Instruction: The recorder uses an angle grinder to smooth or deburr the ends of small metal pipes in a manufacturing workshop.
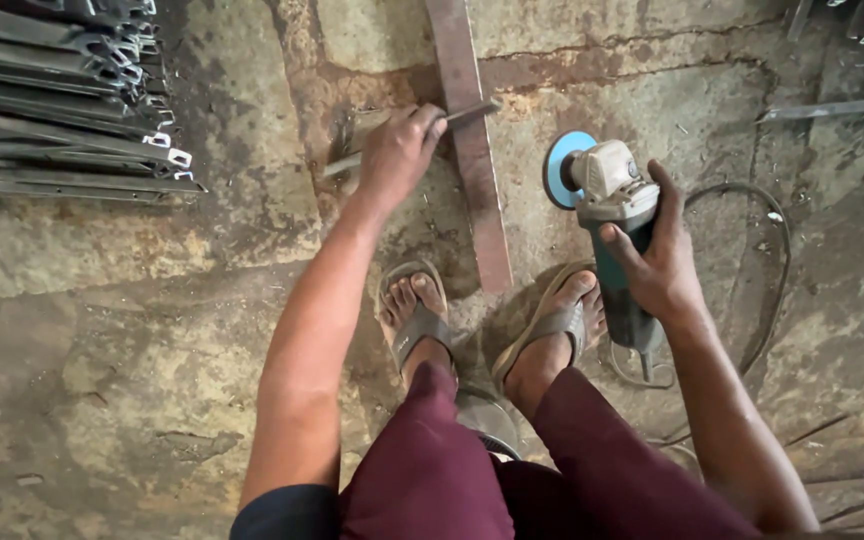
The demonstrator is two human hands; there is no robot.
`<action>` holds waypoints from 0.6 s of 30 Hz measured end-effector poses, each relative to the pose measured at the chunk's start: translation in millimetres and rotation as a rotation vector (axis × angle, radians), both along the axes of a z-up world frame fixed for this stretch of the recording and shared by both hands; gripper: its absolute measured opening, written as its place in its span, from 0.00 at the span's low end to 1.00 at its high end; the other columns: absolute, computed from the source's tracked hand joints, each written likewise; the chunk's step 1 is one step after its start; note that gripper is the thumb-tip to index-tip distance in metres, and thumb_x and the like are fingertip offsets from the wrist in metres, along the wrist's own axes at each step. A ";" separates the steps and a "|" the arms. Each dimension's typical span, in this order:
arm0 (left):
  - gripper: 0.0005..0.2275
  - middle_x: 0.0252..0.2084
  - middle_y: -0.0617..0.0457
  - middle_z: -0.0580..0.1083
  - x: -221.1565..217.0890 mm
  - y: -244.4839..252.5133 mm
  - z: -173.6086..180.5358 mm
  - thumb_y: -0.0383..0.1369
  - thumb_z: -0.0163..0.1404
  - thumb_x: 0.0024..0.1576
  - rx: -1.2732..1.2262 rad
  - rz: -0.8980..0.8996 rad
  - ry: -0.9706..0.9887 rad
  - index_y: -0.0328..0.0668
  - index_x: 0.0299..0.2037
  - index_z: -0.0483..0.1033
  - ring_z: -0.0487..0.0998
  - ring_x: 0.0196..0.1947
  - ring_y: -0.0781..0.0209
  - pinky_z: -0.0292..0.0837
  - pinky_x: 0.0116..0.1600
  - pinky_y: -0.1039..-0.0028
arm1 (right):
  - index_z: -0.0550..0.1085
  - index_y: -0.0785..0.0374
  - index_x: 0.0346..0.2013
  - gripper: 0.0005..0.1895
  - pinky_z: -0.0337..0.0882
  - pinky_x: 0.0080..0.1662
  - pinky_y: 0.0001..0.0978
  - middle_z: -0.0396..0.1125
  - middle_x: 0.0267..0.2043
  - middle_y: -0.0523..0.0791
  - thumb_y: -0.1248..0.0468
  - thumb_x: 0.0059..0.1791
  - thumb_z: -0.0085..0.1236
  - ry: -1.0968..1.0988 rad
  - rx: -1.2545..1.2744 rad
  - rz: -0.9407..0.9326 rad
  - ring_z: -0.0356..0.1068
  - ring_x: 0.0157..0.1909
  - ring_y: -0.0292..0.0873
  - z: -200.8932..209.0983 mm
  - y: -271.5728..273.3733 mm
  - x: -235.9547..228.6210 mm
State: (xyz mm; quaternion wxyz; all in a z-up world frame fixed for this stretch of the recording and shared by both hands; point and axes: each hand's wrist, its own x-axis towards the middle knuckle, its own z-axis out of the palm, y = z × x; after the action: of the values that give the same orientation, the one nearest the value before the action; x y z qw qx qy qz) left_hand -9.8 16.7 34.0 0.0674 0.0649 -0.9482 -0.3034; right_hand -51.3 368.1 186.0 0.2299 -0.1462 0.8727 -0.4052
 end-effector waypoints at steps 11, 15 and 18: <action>0.09 0.35 0.47 0.78 2.3 10.2 20.3 0.39 0.48 0.68 0.042 0.103 -0.060 0.45 0.44 0.76 0.81 0.34 0.49 0.73 0.36 0.58 | 0.46 0.64 0.78 0.49 0.66 0.64 0.52 0.63 0.66 0.66 0.53 0.52 0.65 0.072 0.137 0.161 0.65 0.67 0.67 -14.9 -48.6 -43.8; 0.07 0.42 0.50 0.79 4.3 6.0 -2.4 0.37 0.47 0.66 0.019 0.110 -0.058 0.49 0.45 0.77 0.81 0.41 0.49 0.70 0.47 0.54 | 0.46 0.64 0.77 0.50 0.67 0.61 0.52 0.65 0.64 0.66 0.52 0.51 0.65 0.109 0.169 0.225 0.66 0.65 0.68 -6.9 -71.1 -61.7; 0.07 0.46 0.51 0.79 7.7 4.3 4.3 0.37 0.46 0.64 0.038 0.109 -0.038 0.51 0.45 0.76 0.80 0.47 0.49 0.69 0.52 0.53 | 0.46 0.63 0.77 0.51 0.67 0.60 0.54 0.65 0.62 0.67 0.50 0.50 0.66 0.124 0.229 0.280 0.66 0.64 0.69 1.8 -91.2 -69.2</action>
State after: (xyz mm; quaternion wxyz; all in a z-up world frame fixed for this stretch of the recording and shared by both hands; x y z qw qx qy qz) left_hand -2.1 21.0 38.4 0.0648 0.1237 -0.9384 -0.3160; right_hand -120.5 277.0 187.9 0.2451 -0.2637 0.8967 -0.2575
